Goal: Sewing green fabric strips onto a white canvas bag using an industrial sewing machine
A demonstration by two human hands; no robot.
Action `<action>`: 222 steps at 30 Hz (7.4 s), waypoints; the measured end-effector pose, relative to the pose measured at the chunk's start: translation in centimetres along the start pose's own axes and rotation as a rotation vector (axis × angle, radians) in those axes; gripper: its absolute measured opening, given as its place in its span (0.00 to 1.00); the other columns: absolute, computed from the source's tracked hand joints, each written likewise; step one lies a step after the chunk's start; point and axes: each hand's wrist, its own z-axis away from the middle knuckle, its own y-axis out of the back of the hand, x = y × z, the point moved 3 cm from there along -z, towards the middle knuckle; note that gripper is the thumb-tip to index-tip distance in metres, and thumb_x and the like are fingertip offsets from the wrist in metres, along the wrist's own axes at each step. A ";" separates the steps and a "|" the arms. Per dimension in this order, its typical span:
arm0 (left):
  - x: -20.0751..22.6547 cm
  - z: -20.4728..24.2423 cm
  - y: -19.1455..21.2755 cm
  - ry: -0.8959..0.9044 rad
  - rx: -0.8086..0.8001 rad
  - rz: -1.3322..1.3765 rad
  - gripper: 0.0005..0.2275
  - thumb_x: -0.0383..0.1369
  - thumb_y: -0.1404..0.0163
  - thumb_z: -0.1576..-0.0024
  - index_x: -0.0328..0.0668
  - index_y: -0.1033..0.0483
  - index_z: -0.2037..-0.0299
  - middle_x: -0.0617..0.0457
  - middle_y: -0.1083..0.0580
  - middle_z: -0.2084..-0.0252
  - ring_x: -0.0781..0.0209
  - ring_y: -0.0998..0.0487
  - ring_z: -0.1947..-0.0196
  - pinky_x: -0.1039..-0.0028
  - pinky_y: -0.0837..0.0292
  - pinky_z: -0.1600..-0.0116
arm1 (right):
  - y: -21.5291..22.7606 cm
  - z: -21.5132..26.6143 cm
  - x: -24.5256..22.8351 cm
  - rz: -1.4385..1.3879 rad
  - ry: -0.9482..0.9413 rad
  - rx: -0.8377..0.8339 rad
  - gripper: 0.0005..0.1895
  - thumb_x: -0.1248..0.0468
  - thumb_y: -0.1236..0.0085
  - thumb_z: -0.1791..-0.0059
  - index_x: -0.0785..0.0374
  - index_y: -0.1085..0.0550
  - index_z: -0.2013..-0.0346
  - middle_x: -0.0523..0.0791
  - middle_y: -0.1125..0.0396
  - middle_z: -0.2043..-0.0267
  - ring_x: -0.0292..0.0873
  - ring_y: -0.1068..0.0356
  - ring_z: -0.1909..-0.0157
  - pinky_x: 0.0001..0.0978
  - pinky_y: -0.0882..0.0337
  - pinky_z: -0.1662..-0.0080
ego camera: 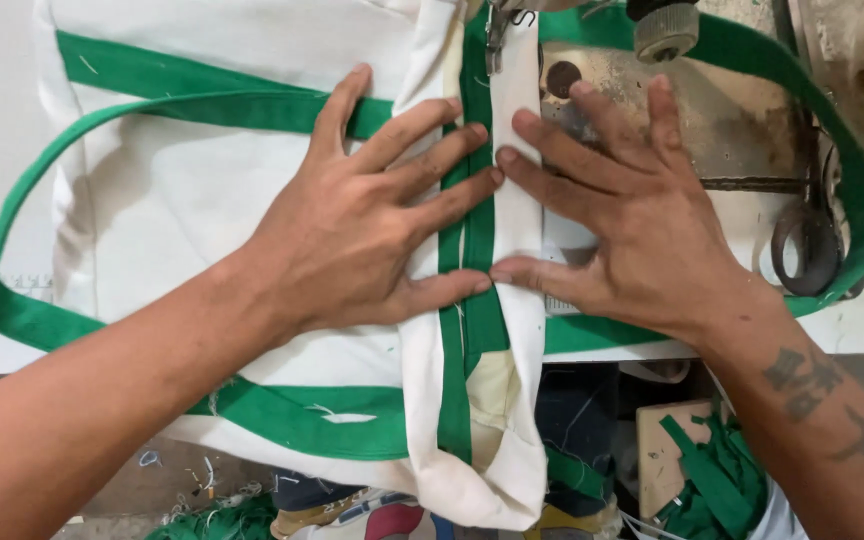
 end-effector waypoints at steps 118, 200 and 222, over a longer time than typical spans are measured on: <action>10.0 2.6 1.9 0.010 -0.010 0.004 0.31 0.56 0.62 0.26 0.35 0.18 0.38 0.47 0.20 0.41 0.53 0.26 0.53 0.65 0.30 0.51 | 3.3 5.0 -6.2 -0.096 0.059 0.153 0.29 0.56 0.31 0.43 0.69 0.25 0.32 0.65 0.28 0.31 0.66 0.25 0.33 0.62 0.22 0.32; 2.6 0.9 0.6 -0.053 0.008 0.046 0.27 0.49 0.60 0.25 0.28 0.23 0.35 0.34 0.21 0.35 0.39 0.21 0.33 0.53 0.33 0.26 | 0.0 1.6 -2.0 -0.046 0.061 0.225 0.31 0.58 0.19 0.43 0.61 0.24 0.28 0.51 0.34 0.23 0.54 0.37 0.20 0.58 0.44 0.18; -0.9 -0.3 0.2 -0.111 0.025 -0.006 0.26 0.50 0.57 0.24 0.34 0.18 0.36 0.36 0.20 0.34 0.42 0.21 0.34 0.56 0.32 0.26 | -0.3 0.0 0.7 -0.016 -0.058 0.174 0.30 0.52 0.22 0.41 0.43 0.24 0.26 0.37 0.33 0.22 0.51 0.43 0.15 0.55 0.25 0.42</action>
